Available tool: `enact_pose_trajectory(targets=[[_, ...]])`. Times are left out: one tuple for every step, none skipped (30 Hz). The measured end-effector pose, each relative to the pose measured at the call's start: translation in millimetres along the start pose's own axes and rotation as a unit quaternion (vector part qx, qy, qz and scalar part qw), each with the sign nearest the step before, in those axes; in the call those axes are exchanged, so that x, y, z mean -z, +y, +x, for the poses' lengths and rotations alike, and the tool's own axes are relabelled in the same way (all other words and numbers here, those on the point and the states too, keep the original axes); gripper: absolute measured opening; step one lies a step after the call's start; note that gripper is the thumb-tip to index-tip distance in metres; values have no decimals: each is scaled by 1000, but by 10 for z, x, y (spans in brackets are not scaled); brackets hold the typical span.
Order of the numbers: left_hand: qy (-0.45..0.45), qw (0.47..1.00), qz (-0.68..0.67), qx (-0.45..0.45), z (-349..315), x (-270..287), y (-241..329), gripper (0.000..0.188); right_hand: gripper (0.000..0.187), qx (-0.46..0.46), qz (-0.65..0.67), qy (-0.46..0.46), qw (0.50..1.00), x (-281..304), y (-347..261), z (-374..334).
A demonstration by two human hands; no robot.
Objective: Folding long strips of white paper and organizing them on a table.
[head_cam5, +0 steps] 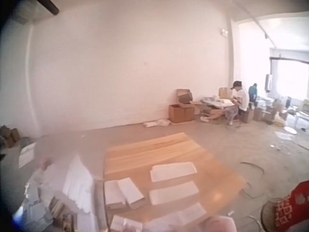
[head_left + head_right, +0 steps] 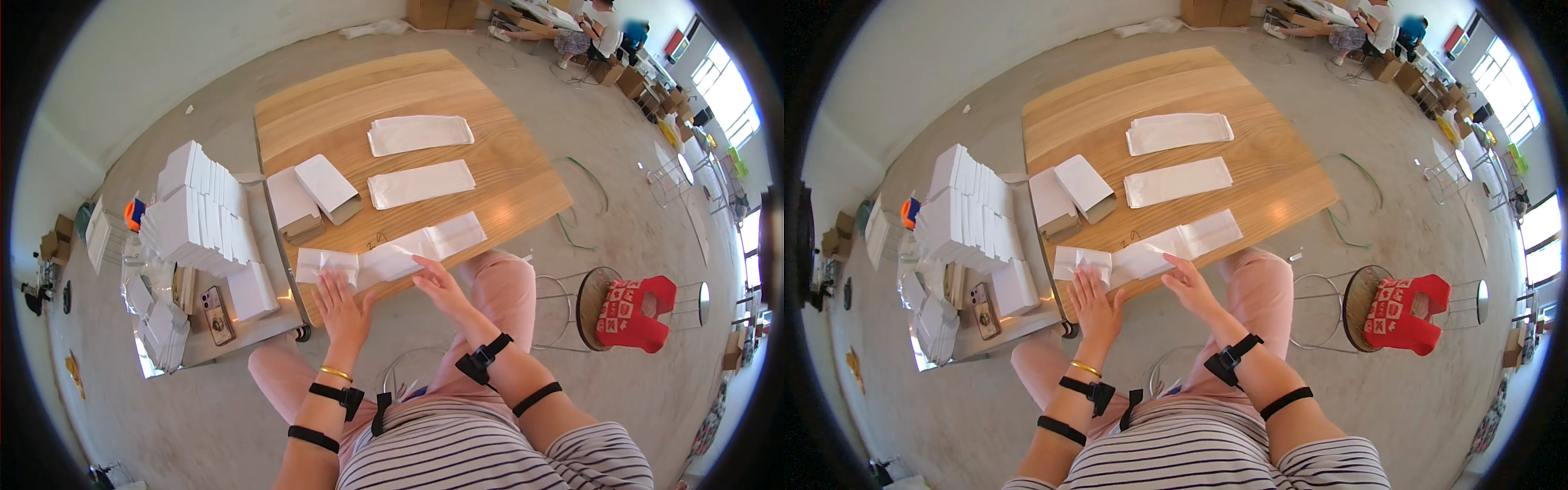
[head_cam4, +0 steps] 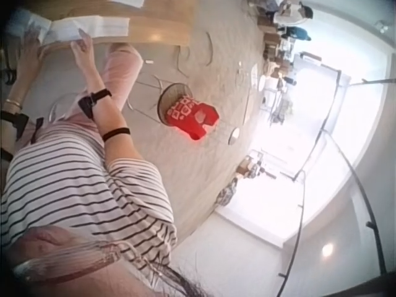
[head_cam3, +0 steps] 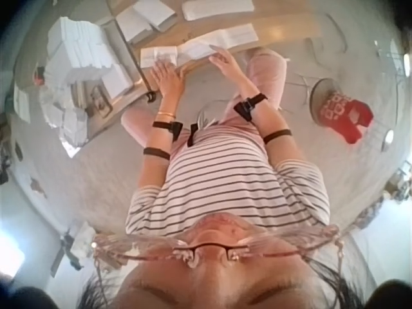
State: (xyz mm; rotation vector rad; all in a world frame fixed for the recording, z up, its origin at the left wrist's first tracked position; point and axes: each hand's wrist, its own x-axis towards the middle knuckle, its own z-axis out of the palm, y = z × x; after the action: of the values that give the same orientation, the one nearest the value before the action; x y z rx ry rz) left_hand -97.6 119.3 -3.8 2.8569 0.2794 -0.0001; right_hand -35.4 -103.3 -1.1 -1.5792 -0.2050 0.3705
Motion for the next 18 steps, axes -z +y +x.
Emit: enact_pose_trajectory(targets=[[21,1000,-6,-8,-37,5,-35,86,51,-42,67,13,997,29,15,13],[42,999,-12,-17,-73,10,-68,86,52,-83,135,26,987,55,32,22],[41,999,-11,-20,-109,22,-113,86,52,-82,137,29,987,54,7,41],[30,999,-11,-26,-145,36,-157,85,53,-99,151,44,983,58,-18,69],[19,999,-11,-32,-166,39,-183,85,54,-116,165,58,978,57,-41,84],[19,999,-9,-34,-182,38,-202,85,54,-115,167,60,977,43,-59,82],[10,999,-1,-41,-190,34,-218,84,53,-98,160,65,980,29,-76,81],[1,999,7,-48,-185,27,-234,84,53,-81,152,71,983,15,-92,83],[1,999,7,-51,-172,27,-212,84,53,-80,153,73,982,33,-55,84],[0,999,12,-53,-160,20,-182,83,53,-78,143,84,983,50,-18,92],[-1,998,16,-55,-147,15,-155,82,53,-76,133,94,984,73,17,94],[-1,998,17,-56,-137,8,-151,82,53,-75,134,95,984,77,27,95],[3,998,8,-59,-125,2,-147,82,53,-73,111,89,987,83,36,96],[8,998,0,-63,-114,-3,-147,81,53,-71,88,83,990,85,45,96],[8,998,0,-63,-106,-7,-150,81,53,-71,89,84,990,82,31,88],[9,998,4,-64,-98,-10,-155,81,52,-76,65,82,992,78,16,75],[11,998,8,-64,-93,-12,-163,81,52,-80,41,80,993,70,3,68],[11,998,7,-67,-76,-4,-142,81,52,-80,41,83,992,100,58,66]])
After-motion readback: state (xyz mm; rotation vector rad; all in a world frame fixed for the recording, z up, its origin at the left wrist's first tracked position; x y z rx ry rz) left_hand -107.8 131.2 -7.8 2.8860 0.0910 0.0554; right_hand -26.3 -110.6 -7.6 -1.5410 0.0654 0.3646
